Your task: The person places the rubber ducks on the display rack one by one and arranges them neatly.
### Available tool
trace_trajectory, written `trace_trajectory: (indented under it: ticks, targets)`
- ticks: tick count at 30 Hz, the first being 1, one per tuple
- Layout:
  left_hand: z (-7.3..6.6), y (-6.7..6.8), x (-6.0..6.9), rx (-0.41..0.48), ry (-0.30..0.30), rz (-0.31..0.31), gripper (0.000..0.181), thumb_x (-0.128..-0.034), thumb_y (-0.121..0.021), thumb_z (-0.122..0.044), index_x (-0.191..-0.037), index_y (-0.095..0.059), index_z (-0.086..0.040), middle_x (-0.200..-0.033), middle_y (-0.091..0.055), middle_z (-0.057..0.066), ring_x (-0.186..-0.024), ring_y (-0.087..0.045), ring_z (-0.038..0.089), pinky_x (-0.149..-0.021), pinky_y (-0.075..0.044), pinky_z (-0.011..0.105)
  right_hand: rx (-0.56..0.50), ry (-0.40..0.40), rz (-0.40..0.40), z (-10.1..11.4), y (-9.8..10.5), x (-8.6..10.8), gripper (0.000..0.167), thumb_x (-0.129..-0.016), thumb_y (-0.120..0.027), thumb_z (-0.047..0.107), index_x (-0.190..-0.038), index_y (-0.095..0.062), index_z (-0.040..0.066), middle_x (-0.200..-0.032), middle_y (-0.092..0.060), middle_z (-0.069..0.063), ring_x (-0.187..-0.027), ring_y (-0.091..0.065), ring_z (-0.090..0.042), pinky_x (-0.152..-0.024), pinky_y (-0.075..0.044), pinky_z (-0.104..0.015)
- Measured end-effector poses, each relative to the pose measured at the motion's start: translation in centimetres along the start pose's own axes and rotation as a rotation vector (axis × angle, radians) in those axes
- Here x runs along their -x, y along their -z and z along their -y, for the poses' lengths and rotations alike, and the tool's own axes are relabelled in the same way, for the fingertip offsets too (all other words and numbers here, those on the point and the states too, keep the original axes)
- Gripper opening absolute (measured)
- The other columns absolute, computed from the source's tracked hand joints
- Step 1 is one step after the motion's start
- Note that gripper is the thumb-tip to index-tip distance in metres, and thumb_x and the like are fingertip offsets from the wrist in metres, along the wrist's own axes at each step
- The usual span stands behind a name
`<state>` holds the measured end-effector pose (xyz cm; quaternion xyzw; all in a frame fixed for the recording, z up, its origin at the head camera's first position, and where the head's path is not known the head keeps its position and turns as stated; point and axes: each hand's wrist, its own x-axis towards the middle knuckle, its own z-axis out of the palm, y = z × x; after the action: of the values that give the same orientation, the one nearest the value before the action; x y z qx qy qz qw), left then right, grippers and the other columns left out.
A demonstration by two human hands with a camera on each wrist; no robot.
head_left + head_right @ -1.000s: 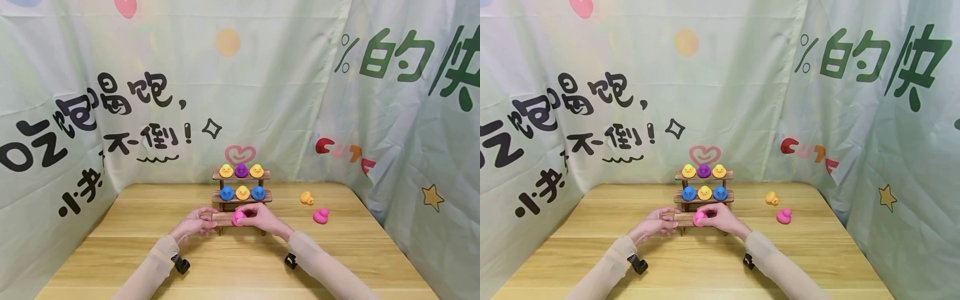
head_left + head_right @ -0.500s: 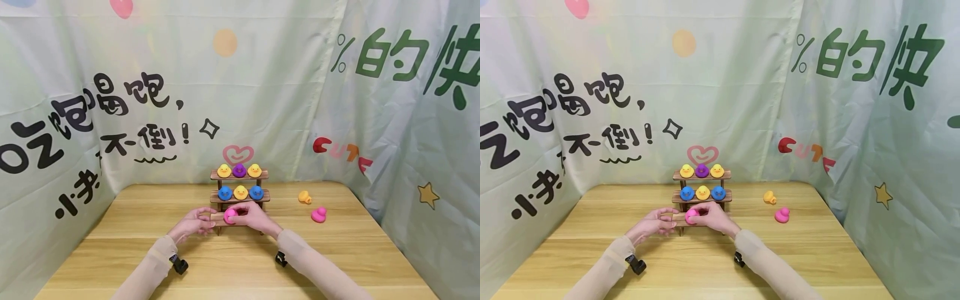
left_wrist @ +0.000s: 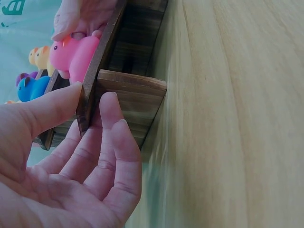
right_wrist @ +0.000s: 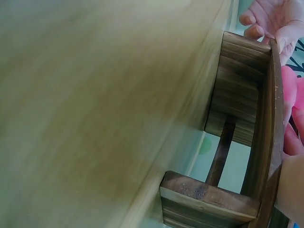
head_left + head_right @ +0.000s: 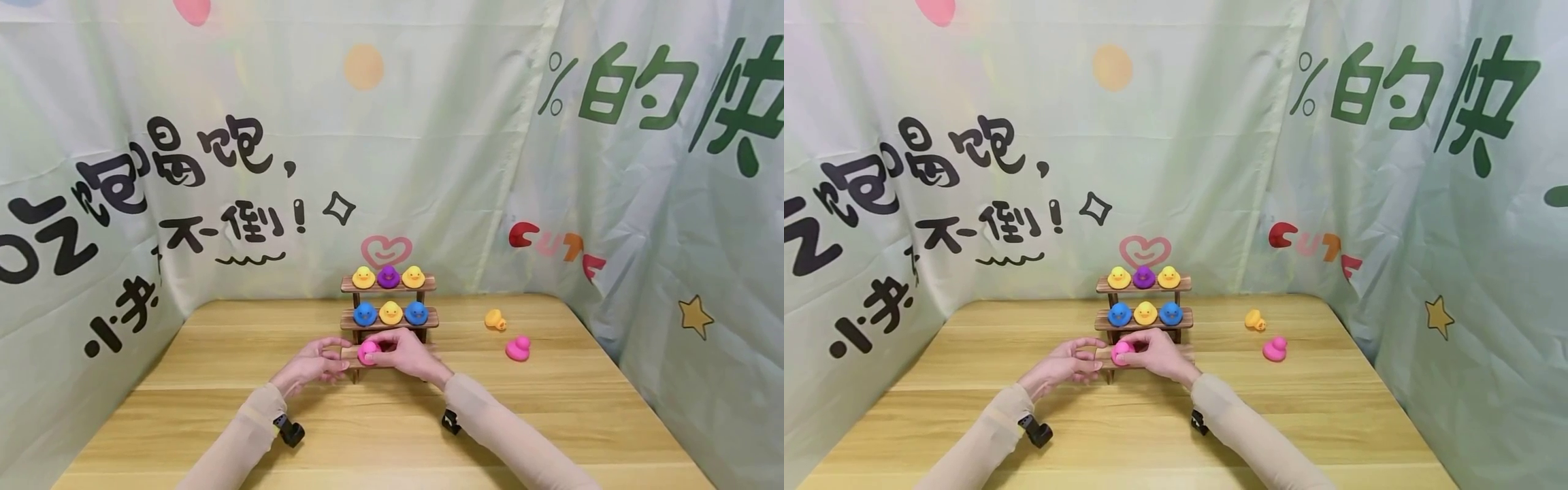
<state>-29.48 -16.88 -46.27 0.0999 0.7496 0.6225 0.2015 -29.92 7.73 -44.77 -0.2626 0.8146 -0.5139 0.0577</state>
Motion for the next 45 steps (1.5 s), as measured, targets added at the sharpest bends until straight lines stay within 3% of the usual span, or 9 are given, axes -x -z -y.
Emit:
trace_trajectory:
  ticks: [13, 19, 22, 27, 32, 36, 42, 45]
  targets:
    - [0.0, 0.2, -0.1, 0.004, -0.006, 0.005, 0.054, -0.0875, -0.071, -0.009, -0.136, -0.047, -0.004, -0.093, -0.065, 0.012, -0.078, -0.067, 0.023, -0.069, -0.059, 0.033, 0.017, -0.002, -0.010, -0.2, -0.5, -0.4, 0.031, -0.086, -0.077, 0.023, -0.115, -0.072, 0.015, -0.105, -0.074, -0.002, -0.095, -0.064, -0.011, -0.081, -0.054, -0.025]
    - [0.2, 0.1, 0.0, 0.003, -0.003, 0.006, 0.055, -0.0882, -0.070, -0.009, -0.137, -0.046, -0.003, -0.096, -0.067, 0.013, -0.077, -0.068, 0.021, -0.068, -0.058, 0.031, -0.012, 0.021, -0.005, 2.7, -0.3, 0.9, 0.032, -0.087, -0.074, 0.011, -0.117, -0.069, 0.001, -0.106, -0.072, -0.016, -0.097, -0.064, -0.028, -0.077, -0.054, -0.023]
    - [0.3, 0.1, -0.1, 0.002, -0.001, 0.002, 0.054, -0.0885, -0.070, -0.010, -0.137, -0.046, -0.004, -0.097, -0.067, 0.014, -0.077, -0.068, 0.021, -0.067, -0.058, 0.030, -0.011, 0.015, 0.003, 3.3, -0.1, 1.2, 0.032, -0.088, -0.073, 0.012, -0.118, -0.069, 0.001, -0.108, -0.072, -0.016, -0.100, -0.064, -0.030, -0.078, -0.053, -0.021]
    - [0.3, 0.1, -0.2, 0.005, 0.005, -0.002, 0.054, -0.0882, -0.071, -0.011, -0.136, -0.047, -0.004, -0.094, -0.066, 0.011, -0.078, -0.068, 0.021, -0.067, -0.058, 0.029, 0.007, 0.010, 0.010, 2.0, -0.3, 0.7, 0.033, -0.088, -0.073, 0.013, -0.119, -0.069, 0.003, -0.109, -0.072, -0.015, -0.102, -0.064, -0.031, -0.080, -0.053, -0.023]
    - [0.3, 0.0, -0.2, 0.009, 0.005, -0.008, 0.054, -0.0876, -0.072, -0.012, -0.135, -0.047, -0.005, -0.091, -0.066, 0.008, -0.078, -0.068, 0.021, -0.066, -0.057, 0.028, 0.019, -0.004, -0.016, 0.0, -0.7, -0.2, 0.031, -0.087, -0.075, 0.018, -0.117, -0.071, 0.012, -0.108, -0.073, -0.008, -0.100, -0.064, -0.024, -0.079, -0.053, -0.024]
    - [0.2, 0.0, -0.1, 0.010, 0.005, -0.011, 0.054, -0.0878, -0.072, -0.012, -0.136, -0.048, -0.005, -0.092, -0.066, 0.008, -0.077, -0.068, 0.021, -0.065, -0.057, 0.028, 0.036, -0.008, -0.023, -0.4, -0.8, -0.3, 0.030, -0.086, -0.076, 0.021, -0.116, -0.072, 0.014, -0.107, -0.073, -0.004, -0.099, -0.064, -0.020, -0.079, -0.052, -0.023]
    - [0.2, -0.1, 0.0, 0.012, 0.007, -0.004, 0.056, -0.0878, -0.072, -0.011, -0.137, -0.046, -0.004, -0.096, -0.066, 0.011, -0.078, -0.068, 0.021, -0.066, -0.057, 0.029, 0.034, 0.007, -0.009, -0.3, -0.8, -0.4, 0.031, -0.087, -0.075, 0.014, -0.116, -0.071, 0.007, -0.107, -0.073, -0.011, -0.099, -0.063, -0.027, -0.079, -0.053, -0.027]
    - [0.2, 0.0, 0.0, 0.013, 0.006, 0.001, 0.057, -0.0875, -0.072, -0.011, -0.137, -0.046, -0.004, -0.096, -0.066, 0.011, -0.078, -0.068, 0.021, -0.067, -0.057, 0.029, 0.055, 0.009, -0.012, -0.3, -0.8, -0.4, 0.031, -0.087, -0.075, 0.018, -0.116, -0.071, 0.011, -0.107, -0.074, -0.006, -0.098, -0.063, -0.023, -0.080, -0.052, -0.026]
